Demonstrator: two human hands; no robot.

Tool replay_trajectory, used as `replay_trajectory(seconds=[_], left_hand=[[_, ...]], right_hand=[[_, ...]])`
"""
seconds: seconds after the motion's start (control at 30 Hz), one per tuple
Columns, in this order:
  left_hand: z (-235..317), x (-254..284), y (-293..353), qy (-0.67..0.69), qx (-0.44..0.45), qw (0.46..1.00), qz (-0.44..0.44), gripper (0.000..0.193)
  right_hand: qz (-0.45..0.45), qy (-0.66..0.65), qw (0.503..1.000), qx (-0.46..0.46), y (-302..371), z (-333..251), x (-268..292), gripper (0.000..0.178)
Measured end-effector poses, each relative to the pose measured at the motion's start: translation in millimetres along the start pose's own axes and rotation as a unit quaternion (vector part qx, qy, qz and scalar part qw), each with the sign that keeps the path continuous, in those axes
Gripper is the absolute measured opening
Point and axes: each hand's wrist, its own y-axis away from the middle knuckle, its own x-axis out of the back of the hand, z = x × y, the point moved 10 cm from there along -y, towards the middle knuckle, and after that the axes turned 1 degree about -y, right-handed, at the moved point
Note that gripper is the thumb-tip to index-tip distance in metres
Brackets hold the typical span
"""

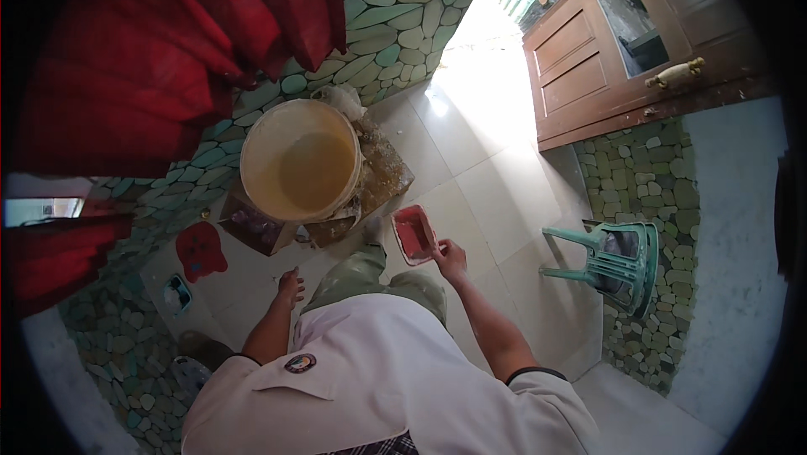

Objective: Applying white putty to a wall and preparing the surface using a scraper and other tools.

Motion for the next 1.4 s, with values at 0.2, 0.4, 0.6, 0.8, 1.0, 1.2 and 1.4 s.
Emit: replay_trajectory(seconds=[0.2, 0.4, 0.6, 0.8, 1.0, 1.2, 1.4], left_hand=[[59, -27, 48, -0.050, -0.030, 0.997, -0.055, 0.050], [25, -34, 84, 0.085, 0.017, 0.996, 0.010, 0.046], [-107, -74, 158, 0.163, 0.115, 0.975, 0.098, 0.041], [-181, -208, 220, 0.262, 0.234, 0.926, 0.139, 0.044], [-201, -332, 261, 0.354, 0.265, 0.892, 0.094, 0.047], [-206, -397, 270, 0.433, 0.270, 0.857, 0.077, 0.050], [-192, -388, 259, 0.341, 0.095, 0.934, 0.056, 0.058]], right_hand=[[-0.045, 0.039, 0.998, -0.002, -125, -11, -22, 0.032], [-0.136, 0.026, 0.990, -0.001, -220, -29, -72, 0.043], [-0.243, 0.053, 0.968, -0.025, -275, -5, -129, 0.049], [-0.373, 0.163, 0.913, 0.030, -284, -18, -138, 0.047], [-0.224, 0.132, 0.956, 0.138, -368, -58, -156, 0.043], [-0.181, 0.158, 0.960, 0.144, -414, -95, -229, 0.053], [-0.188, 0.189, 0.958, 0.106, -439, -91, -249, 0.052]])
